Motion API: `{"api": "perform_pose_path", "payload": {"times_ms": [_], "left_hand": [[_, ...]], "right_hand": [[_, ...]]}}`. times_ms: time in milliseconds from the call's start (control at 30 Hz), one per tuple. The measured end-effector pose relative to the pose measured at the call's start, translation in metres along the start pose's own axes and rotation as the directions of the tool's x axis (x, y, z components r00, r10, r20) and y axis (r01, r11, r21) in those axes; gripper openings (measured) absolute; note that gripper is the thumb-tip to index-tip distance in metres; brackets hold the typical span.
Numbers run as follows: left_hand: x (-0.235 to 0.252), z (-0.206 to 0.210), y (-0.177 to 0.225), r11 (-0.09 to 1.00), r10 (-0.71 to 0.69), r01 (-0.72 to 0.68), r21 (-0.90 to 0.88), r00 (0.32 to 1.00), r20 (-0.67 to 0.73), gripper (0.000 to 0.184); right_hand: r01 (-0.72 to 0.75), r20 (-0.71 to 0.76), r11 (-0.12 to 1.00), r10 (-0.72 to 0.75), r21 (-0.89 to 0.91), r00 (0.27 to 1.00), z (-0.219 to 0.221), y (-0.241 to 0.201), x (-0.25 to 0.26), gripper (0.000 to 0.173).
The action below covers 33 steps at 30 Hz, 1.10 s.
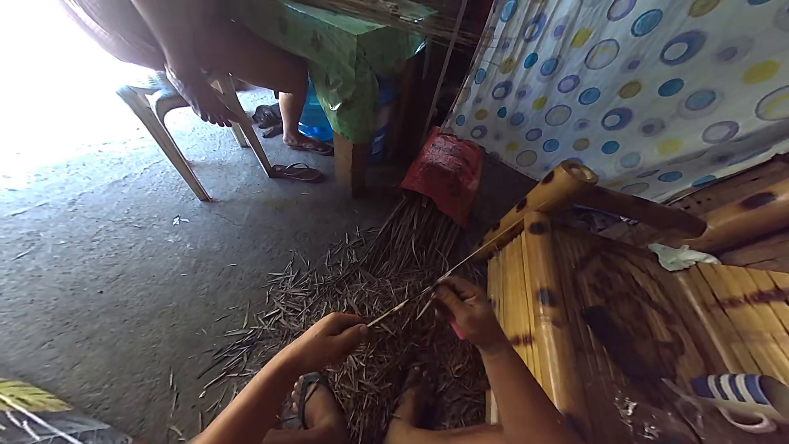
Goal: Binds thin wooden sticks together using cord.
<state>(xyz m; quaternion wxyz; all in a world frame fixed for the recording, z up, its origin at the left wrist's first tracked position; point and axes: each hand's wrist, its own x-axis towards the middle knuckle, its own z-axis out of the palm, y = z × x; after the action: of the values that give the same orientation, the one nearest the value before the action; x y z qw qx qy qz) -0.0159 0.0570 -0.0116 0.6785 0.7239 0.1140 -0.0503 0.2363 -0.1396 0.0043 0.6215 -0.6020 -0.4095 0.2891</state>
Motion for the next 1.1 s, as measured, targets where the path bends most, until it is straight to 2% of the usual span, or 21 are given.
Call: {"api": "perform_pose_path", "payload": {"times_ms": [67, 100, 233, 400, 533, 633, 767, 833, 900, 1000, 1033, 1100], "left_hand": [[0.000, -0.001, 0.001, 1.000, -0.006, 0.006, 0.006, 1.000, -0.007, 0.033], [0.000, 0.000, 0.000, 1.000, -0.007, 0.007, 0.005, 1.000, -0.007, 0.034], [0.002, 0.002, -0.003, 1.000, 0.000, 0.000, -0.010, 1.000, 0.009, 0.040], [0.000, 0.002, -0.003, 1.000, -0.013, 0.013, -0.019, 1.000, -0.004, 0.042], [-0.001, 0.001, 0.001, 0.998, -0.028, 0.028, -0.052, 1.000, 0.007, 0.042], [-0.002, 0.001, 0.002, 0.998, -0.027, 0.028, -0.063, 0.999, 0.016, 0.042], [0.000, 0.002, 0.001, 0.997, -0.027, 0.028, -0.066, 0.999, 0.020, 0.042], [-0.002, 0.000, 0.002, 0.998, -0.029, 0.031, -0.062, 0.999, 0.024, 0.043], [-0.004, -0.001, 0.003, 0.997, -0.035, 0.037, -0.062, 0.999, 0.032, 0.043], [-0.004, -0.001, 0.004, 0.997, -0.052, 0.055, -0.054, 0.998, 0.045, 0.041], [-0.003, 0.000, 0.003, 0.997, -0.053, 0.055, -0.054, 0.998, 0.043, 0.041], [0.001, 0.003, 0.000, 0.999, -0.026, 0.027, -0.035, 0.999, 0.022, 0.038]], "right_hand": [[-0.002, -0.097, 0.999, 0.007, 0.048, 0.995, -0.007, -0.001, 0.003, 0.018], [-0.024, -0.096, 0.995, 0.033, 0.093, 0.995, -0.007, -0.002, 0.002, 0.019], [-0.154, -0.024, 0.967, 0.162, 0.202, 0.986, 0.016, -0.005, -0.004, 0.021], [-0.296, 0.046, 0.933, 0.293, 0.202, 0.955, 0.040, -0.004, -0.015, 0.023], [-0.199, -0.093, 0.959, 0.221, 0.202, 0.971, 0.028, -0.006, -0.009, 0.026], [-0.162, -0.185, 0.943, 0.222, 0.291, 0.957, 0.008, -0.010, 0.000, 0.029], [-0.233, -0.043, 0.930, 0.255, 0.283, 0.966, 0.026, -0.007, -0.013, 0.031], [-0.253, -0.022, 0.931, 0.267, 0.262, 0.963, 0.035, -0.008, -0.016, 0.030], [-0.221, -0.136, 0.939, 0.263, 0.262, 0.955, 0.023, -0.013, -0.008, 0.032], [-0.146, -0.365, 0.936, 0.264, 0.319, 0.893, -0.012, -0.018, 0.011, 0.033], [-0.128, -0.394, 0.931, 0.265, 0.341, 0.880, -0.018, -0.019, 0.012, 0.033], [-0.180, -0.321, 0.933, 0.282, 0.311, 0.904, -0.012, -0.020, 0.006, 0.034]]}}
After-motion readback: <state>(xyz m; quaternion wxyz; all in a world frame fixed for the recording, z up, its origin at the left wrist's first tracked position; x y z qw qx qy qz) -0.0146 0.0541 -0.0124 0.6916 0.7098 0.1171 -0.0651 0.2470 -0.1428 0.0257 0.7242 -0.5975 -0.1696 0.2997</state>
